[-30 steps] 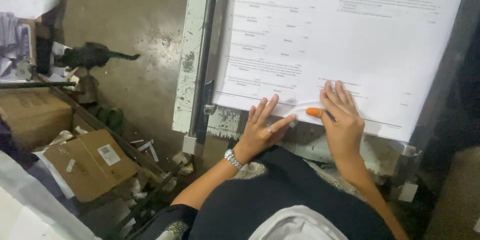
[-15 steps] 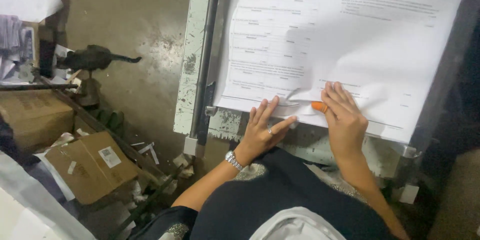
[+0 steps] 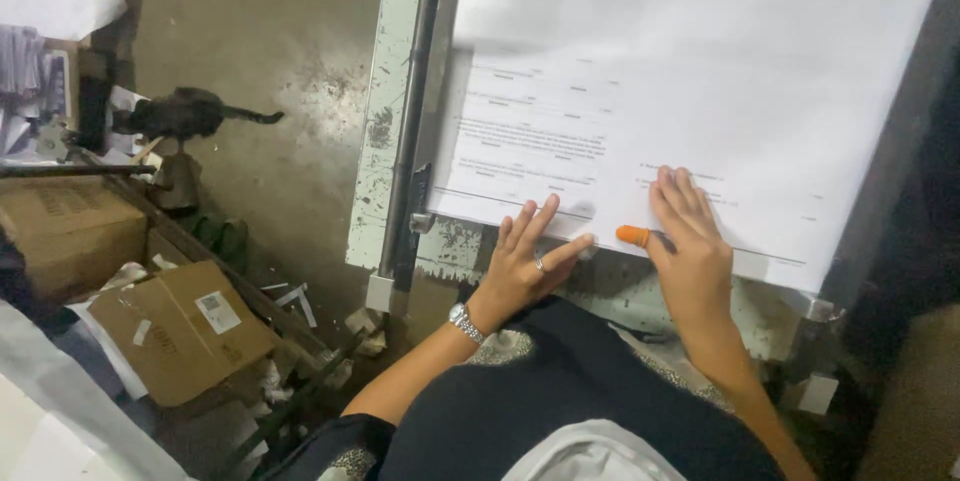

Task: Flipping through a stack of printed sheets on a machine to inspect or align them

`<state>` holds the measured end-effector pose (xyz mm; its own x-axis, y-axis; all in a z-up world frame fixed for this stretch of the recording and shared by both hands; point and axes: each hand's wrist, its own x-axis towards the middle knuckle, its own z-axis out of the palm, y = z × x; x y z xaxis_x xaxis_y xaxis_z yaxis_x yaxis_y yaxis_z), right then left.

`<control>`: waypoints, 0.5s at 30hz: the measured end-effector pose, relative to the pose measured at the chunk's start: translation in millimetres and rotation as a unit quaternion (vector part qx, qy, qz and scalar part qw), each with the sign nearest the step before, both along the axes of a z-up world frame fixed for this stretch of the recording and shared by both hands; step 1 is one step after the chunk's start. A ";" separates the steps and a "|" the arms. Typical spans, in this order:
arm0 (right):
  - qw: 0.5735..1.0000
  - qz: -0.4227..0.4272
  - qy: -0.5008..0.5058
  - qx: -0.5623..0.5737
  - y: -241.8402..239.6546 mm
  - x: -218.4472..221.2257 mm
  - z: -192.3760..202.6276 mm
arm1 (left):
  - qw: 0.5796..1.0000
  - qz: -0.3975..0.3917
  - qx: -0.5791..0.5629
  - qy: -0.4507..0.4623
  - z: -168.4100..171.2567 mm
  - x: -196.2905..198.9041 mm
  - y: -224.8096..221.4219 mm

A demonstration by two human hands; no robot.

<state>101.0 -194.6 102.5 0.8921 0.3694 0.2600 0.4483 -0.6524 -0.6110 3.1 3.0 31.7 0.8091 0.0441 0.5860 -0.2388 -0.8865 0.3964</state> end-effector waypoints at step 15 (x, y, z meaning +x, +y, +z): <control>1.000 -0.010 0.003 0.005 4.7 3.2 5.0 | 1.000 0.007 0.007 -0.002 -2.0 0.5 -0.3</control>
